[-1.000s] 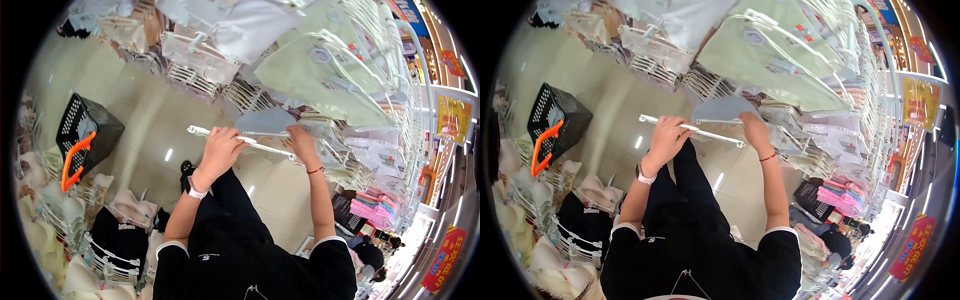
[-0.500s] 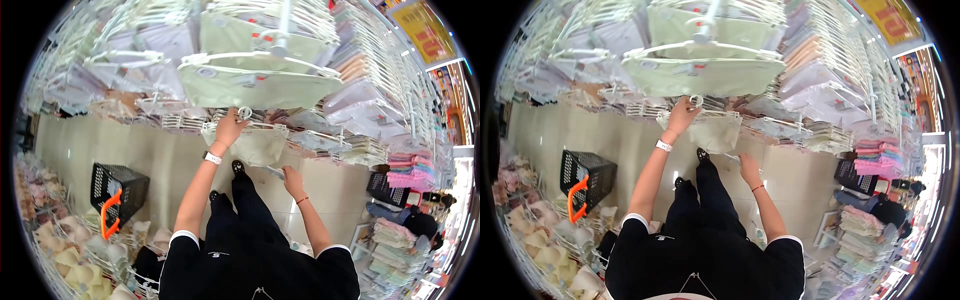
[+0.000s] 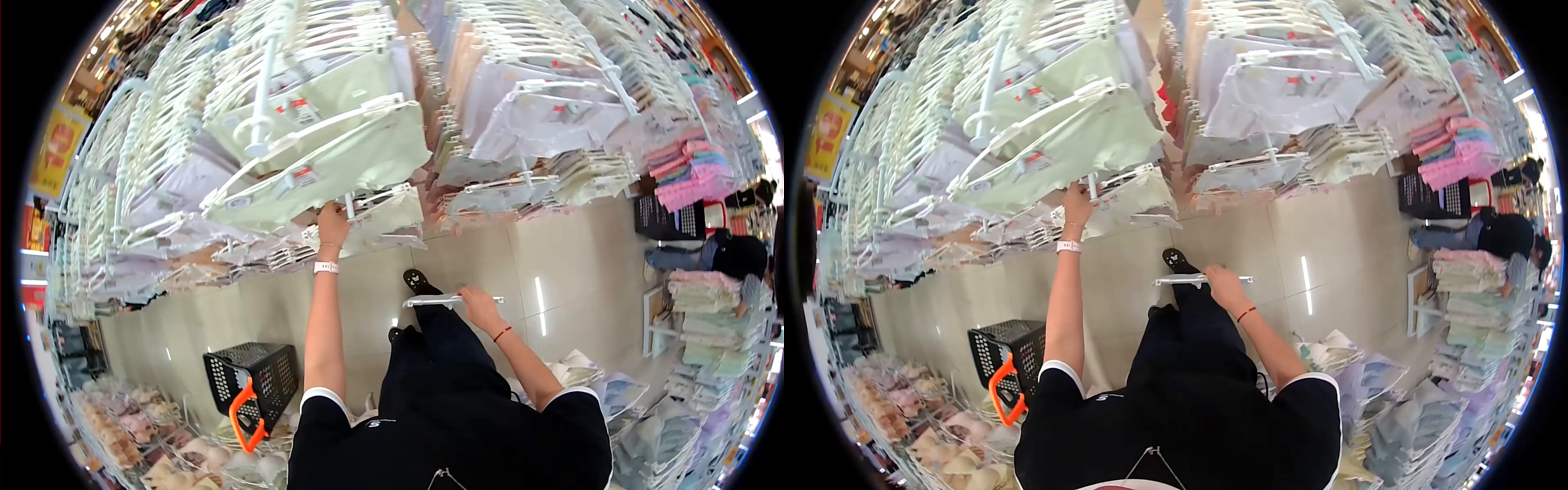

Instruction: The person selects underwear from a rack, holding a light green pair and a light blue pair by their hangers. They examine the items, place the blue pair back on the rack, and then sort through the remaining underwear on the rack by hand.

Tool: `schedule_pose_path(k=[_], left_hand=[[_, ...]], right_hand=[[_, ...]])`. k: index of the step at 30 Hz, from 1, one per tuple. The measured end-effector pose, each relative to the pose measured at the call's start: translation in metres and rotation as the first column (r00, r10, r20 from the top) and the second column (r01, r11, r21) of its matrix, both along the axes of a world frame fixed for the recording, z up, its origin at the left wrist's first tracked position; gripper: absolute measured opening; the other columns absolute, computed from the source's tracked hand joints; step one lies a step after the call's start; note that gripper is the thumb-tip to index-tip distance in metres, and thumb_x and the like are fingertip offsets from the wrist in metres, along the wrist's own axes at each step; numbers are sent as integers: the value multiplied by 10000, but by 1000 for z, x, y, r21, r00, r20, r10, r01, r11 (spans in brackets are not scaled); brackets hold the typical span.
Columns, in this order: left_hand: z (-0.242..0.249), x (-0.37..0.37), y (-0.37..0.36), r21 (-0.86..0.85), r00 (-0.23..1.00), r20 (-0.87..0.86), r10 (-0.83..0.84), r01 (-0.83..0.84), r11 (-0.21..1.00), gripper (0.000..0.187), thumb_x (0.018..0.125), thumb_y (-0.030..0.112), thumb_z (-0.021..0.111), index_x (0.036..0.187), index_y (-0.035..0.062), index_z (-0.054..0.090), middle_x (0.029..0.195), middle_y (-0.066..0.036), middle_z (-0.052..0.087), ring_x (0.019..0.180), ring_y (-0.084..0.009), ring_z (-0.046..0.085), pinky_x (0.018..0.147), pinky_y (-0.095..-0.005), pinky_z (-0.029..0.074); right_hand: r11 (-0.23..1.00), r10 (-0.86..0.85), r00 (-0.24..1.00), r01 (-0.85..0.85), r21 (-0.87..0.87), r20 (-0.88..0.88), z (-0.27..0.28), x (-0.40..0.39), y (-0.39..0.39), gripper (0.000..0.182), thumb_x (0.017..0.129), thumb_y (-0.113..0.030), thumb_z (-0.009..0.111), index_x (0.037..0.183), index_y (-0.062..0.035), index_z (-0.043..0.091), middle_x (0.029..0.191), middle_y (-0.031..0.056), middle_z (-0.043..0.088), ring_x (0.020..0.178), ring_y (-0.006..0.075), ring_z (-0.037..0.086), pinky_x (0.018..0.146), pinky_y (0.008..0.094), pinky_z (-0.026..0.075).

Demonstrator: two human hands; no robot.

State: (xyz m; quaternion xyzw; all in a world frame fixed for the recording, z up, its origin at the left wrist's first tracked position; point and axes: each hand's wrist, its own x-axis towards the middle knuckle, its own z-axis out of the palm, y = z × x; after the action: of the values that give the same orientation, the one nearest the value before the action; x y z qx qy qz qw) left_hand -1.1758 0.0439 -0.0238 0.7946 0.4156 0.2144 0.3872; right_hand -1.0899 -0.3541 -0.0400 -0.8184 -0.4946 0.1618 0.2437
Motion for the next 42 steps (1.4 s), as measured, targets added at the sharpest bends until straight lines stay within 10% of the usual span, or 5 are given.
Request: schedule_pose_path(k=[16, 28, 37, 40, 42], left_hand=[[12, -43, -51, 629, 974, -16, 227, -166, 759, 469, 743, 207, 654, 1092, -70, 508, 1166, -296, 432, 1165, -400, 328, 959, -491, 239], [55, -4, -250, -309, 664, -38, -747, 703, 641, 232, 856, 221, 550, 921, 9, 619, 764, -110, 646, 739, -221, 640, 738, -338, 476], [164, 75, -316, -68, 405, 192, -894, 914, 399, 144, 865, 109, 528, 847, -17, 593, 695, -94, 620, 639, -170, 609, 605, -268, 464], [200, 96, -336, -124, 343, 246, -907, 939, 321, 168, 876, 121, 517, 819, -22, 588, 693, -87, 617, 645, -148, 600, 610, -261, 462], [222, 115, -349, -167, 281, 286, -916, 956, 241, 186, 884, 122, 510, 806, -30, 584, 694, -76, 615, 650, -125, 590, 615, -254, 462]], right_hand=[[974, -15, 990, 46, 220, -138, -10, -11, 17, 157, 753, -20, 477, 888, -56, 550, 804, 89, 542, 818, 272, 556, 685, 374, 461], [908, 6, 961, 112, 405, -278, 117, 32, -15, 145, 806, -36, 523, 938, -9, 577, 860, 133, 544, 838, 302, 546, 744, 353, 444], [172, -718, 564, 712, 681, -408, 238, 10, -209, 207, 898, -94, 477, 1072, -15, 556, 1100, 107, 560, 964, 208, 563, 884, 315, 422], [23, -614, 538, 744, 668, -577, 198, 12, -268, 273, 918, -166, 464, 1136, -11, 519, 1177, 118, 531, 1042, 231, 535, 946, 345, 389], [-210, 123, 483, 866, 453, -867, 146, 18, -296, 379, 927, -259, 447, 1199, 3, 471, 1217, 132, 510, 1130, 251, 475, 992, 372, 339]])
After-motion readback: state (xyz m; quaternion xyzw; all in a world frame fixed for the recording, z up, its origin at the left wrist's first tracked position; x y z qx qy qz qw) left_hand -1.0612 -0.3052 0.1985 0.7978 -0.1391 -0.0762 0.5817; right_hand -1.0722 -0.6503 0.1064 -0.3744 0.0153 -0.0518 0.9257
